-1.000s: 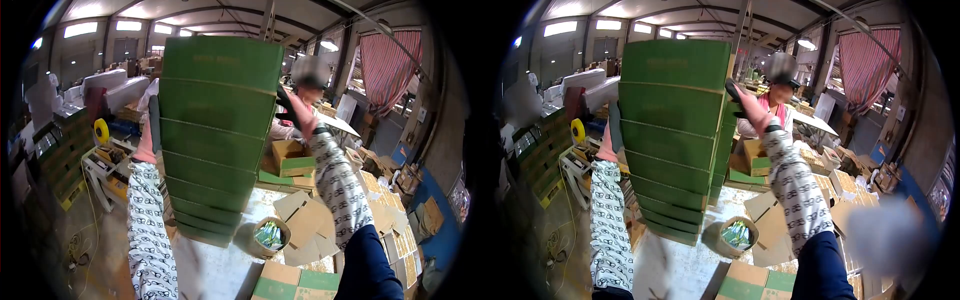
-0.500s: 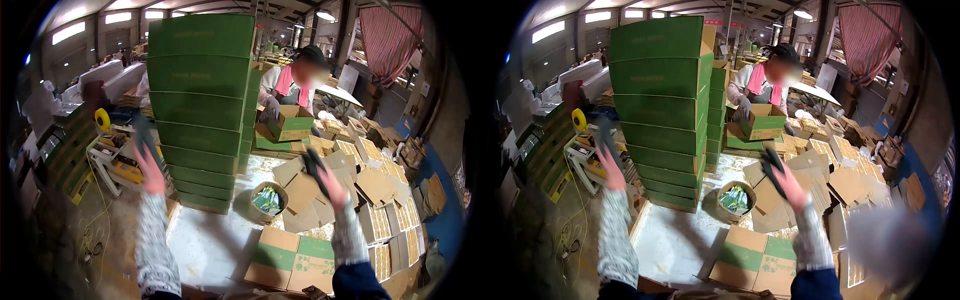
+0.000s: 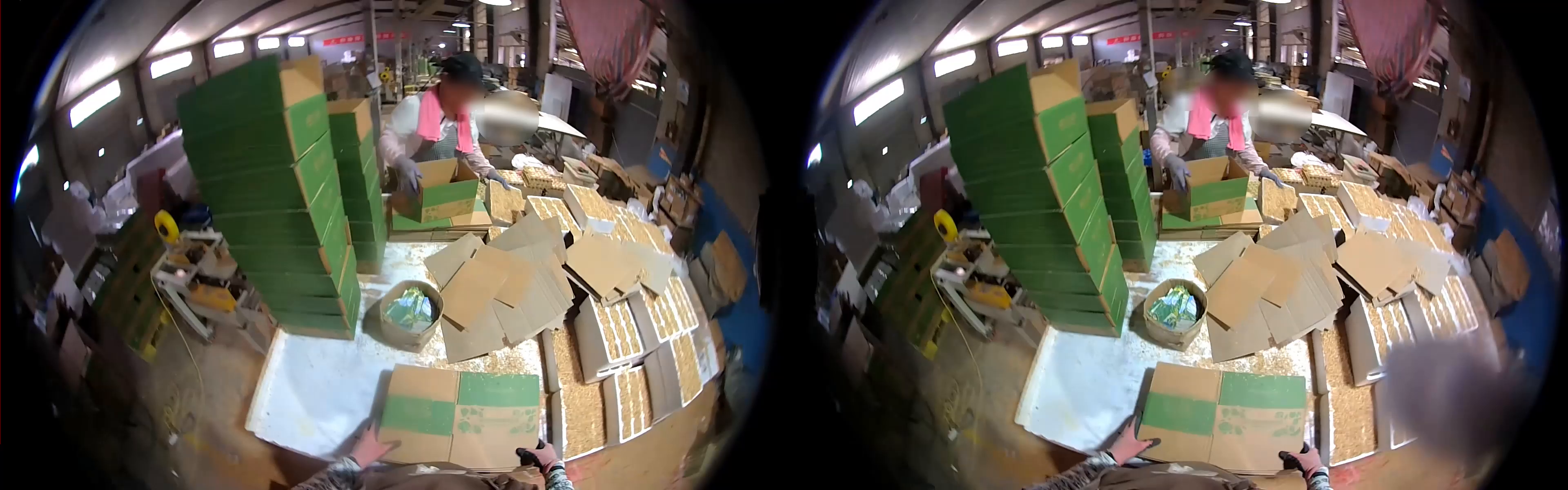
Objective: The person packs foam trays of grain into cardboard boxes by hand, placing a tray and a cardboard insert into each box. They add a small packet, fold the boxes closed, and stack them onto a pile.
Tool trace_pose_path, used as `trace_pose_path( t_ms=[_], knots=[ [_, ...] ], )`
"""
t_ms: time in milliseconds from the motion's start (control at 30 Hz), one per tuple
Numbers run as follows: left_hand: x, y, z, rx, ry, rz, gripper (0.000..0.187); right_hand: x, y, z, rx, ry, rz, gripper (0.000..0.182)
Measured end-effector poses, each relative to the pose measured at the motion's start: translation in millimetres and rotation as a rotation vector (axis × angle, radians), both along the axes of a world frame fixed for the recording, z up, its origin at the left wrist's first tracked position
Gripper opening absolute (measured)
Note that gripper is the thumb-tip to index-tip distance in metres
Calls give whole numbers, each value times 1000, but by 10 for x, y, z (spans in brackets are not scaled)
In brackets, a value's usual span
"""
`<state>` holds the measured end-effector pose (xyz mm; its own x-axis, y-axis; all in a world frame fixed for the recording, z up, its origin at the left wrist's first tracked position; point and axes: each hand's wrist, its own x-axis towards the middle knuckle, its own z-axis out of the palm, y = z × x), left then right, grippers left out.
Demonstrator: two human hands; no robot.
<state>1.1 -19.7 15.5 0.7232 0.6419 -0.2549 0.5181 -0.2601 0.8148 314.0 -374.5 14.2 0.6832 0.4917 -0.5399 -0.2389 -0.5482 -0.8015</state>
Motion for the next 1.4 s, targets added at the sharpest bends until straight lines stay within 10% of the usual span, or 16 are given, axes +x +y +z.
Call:
trace_pose_path(
  t_ms=[133,267,400,467,533,700,767,900,967,1067,1100,1200,1267,1400],
  knots=[
    [125,-365,378,234,455,-139,106,-290,122,94,-460,-602,-48,58],
    [342,-197,1798,957,461,-633,92,118,126,869,-72,-277,28,53],
    [633,-218,2772,557,514,-1012,64,625,261,1998,727,-143,-317,47],
    [794,-389,2874,336,558,-1354,66,538,616,2429,685,-147,-169,50],
    [859,-416,2815,269,436,-1320,64,561,853,1647,89,-1064,-15,57],
    [575,74,2083,-491,-81,-725,69,-7,1203,1731,833,-722,-676,66],
    [609,224,1754,-133,-345,-513,59,-170,1165,1933,969,-468,-739,62],
    [1039,-60,2644,201,-281,-401,49,-295,1382,2383,374,-1290,420,63],
    [1224,9,2422,110,-158,-809,39,-405,1774,2064,127,-1231,866,55],
    [1050,137,2236,-273,4,-1307,52,-148,1869,1586,7,-1218,897,48],
    [886,129,2338,166,-228,-1340,68,-90,1905,1709,-26,-895,1005,50],
    [1002,92,2376,272,-201,-546,99,19,2016,1915,-32,-567,1099,46],
    [1344,-6,1904,337,-351,-284,95,339,2236,2472,325,-1081,1504,36],
    [1299,10,1357,-135,-337,-79,88,582,2019,2538,438,-908,70,45]
  ],
)
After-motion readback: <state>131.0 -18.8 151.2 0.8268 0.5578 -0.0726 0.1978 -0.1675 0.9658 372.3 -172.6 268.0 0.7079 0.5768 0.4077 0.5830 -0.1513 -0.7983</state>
